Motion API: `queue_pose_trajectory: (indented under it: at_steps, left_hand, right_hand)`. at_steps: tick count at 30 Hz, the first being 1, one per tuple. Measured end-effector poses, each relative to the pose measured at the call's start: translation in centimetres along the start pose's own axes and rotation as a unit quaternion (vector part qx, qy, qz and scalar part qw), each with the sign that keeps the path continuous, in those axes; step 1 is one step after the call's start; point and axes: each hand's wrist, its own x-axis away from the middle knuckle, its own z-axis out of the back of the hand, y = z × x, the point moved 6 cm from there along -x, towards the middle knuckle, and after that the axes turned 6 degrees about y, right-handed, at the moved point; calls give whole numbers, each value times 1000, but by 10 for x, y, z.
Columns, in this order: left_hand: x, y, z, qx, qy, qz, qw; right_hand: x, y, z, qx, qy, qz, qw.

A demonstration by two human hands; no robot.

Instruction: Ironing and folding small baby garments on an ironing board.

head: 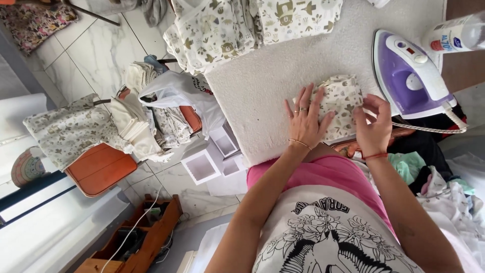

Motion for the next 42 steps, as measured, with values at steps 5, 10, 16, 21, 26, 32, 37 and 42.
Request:
queue_pose_trajectory:
  at_steps: [5,10,16,21,26,32,37,42]
  left_hand:
    - [-25,-30,-46,-1,-6,-14,1000]
    - [-48,-24,-42,61,-70,-84,992]
    - [-50,-40,-69,56,-338,133,930]
    - [-54,-31,-66,-46,-212,45,975]
    - [-56,-17,-66,-44,-370,53,926]
    - [-69,-10,-22,35,-434,-43,899]
    - [-53,-17,53,167,-143,-119,968]
    - [12,-87,15,117,-102,34,987]
  right_hand:
    - [28,22,16,98,-21,-117,988]
    - [46,71,14,-154,-43,-265,951]
    - [43,81,0,-271,-72,-284,917]
    - [38,85,9,105,-38,-218,970]
    - [28,50,12,99,-89,-245,960]
    - [6,24,10,155,-211,-94,960]
    - [6,-95,8,37,-137,355,924]
    - [44,-54,-26,221,-124,472,844]
